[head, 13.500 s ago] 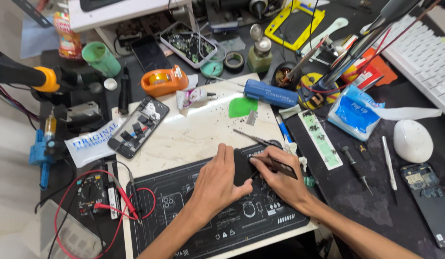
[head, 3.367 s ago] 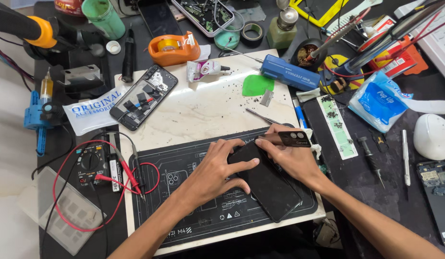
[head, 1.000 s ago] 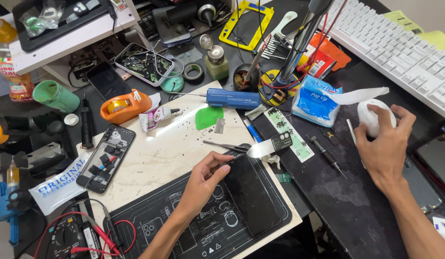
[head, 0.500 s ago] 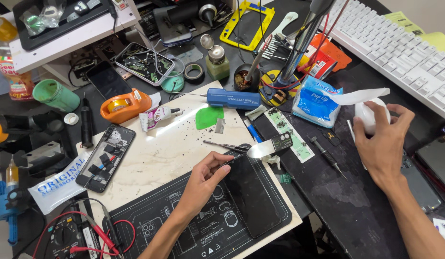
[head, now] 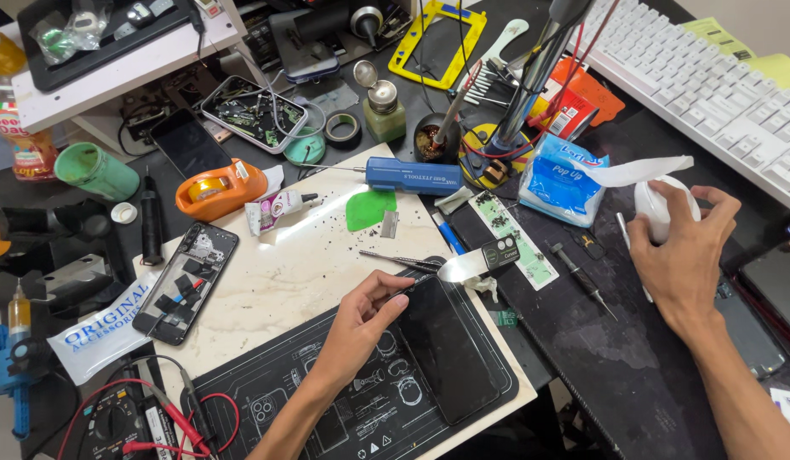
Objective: The person applies a small tool to the edges of a phone screen and uses a thin card to pry open the device case while holding it on a repair mat.
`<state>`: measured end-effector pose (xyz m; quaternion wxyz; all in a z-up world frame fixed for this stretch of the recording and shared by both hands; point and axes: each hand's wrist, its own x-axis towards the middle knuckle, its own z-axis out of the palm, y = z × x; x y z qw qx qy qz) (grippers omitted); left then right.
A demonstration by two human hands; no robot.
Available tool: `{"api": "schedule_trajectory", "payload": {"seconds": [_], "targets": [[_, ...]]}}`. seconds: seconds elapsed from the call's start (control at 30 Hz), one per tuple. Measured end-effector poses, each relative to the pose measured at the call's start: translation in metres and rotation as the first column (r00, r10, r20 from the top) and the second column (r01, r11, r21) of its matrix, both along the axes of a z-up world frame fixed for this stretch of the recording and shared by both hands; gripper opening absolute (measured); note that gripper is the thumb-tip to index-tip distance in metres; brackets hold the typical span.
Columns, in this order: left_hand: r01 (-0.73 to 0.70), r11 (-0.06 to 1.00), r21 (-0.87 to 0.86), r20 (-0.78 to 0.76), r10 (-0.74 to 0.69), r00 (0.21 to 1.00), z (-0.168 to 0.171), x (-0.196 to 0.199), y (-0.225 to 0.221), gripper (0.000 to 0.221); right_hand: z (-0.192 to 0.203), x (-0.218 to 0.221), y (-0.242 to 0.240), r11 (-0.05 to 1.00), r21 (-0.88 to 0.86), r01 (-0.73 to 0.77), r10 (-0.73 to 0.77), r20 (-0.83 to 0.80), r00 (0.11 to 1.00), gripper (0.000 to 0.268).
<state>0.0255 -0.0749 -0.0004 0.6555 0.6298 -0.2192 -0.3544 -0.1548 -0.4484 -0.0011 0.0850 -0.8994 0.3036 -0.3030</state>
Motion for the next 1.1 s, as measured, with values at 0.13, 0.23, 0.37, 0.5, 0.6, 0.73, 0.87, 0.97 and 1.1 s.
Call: {"api": "schedule_trajectory", "payload": {"seconds": [0.13, 0.23, 0.37, 0.5, 0.6, 0.73, 0.87, 0.97, 1.1], "targets": [[0.000, 1.000, -0.002, 0.003, 0.000, 1.000, 0.002, 0.000, 0.000, 0.026, -0.002, -0.001, -0.001, 1.000, -0.012, -0.001, 0.001, -0.002, 1.000, 0.035], [0.001, 1.000, -0.025, -0.010, -0.001, 1.000, 0.002, 0.000, 0.001, 0.026, 0.000, 0.000, 0.001, 1.000, 0.004, 0.006, -0.006, -0.007, 1.000, 0.036], [-0.008, 1.000, -0.021, -0.007, 0.007, 1.000, 0.002, -0.001, 0.000, 0.026, 0.022, 0.008, 0.016, 0.989, -0.148, 0.012, -0.015, -0.025, 1.000, 0.039], [-0.019, 0.999, -0.048, -0.021, 0.018, 1.000, 0.001, -0.001, 0.000, 0.025, 0.056, 0.011, 0.053, 0.968, -0.251, -0.010, -0.026, -0.139, 0.990, 0.038], [-0.025, 0.998, -0.065, -0.034, 0.023, 0.999, 0.002, -0.002, 0.002, 0.024, 0.067, 0.005, 0.082, 0.873, 0.487, 0.011, 0.160, -0.307, 0.938, 0.034], [-0.055, 0.992, -0.118, -0.065, 0.047, 0.997, 0.003, -0.002, 0.004, 0.025, 0.057, 0.007, 0.126, 0.338, 0.934, -0.115, 0.586, -0.113, 0.803, 0.033], [-0.090, 0.988, -0.122, -0.114, 0.077, 0.991, 0.004, -0.006, 0.004, 0.025, 0.048, 0.033, 0.154, 0.104, 0.983, -0.152, 0.479, 0.084, 0.874, 0.040], [-0.132, 0.974, -0.187, -0.188, 0.096, 0.977, 0.012, -0.004, 0.008, 0.025, 0.048, 0.048, 0.156, -0.310, 0.935, -0.174, 0.297, 0.269, 0.916, 0.041], [-0.183, 0.959, -0.216, -0.239, 0.130, 0.962, 0.022, 0.000, 0.011, 0.024, 0.037, 0.061, 0.171, -0.540, 0.816, -0.206, 0.109, 0.311, 0.944, 0.037]]}}
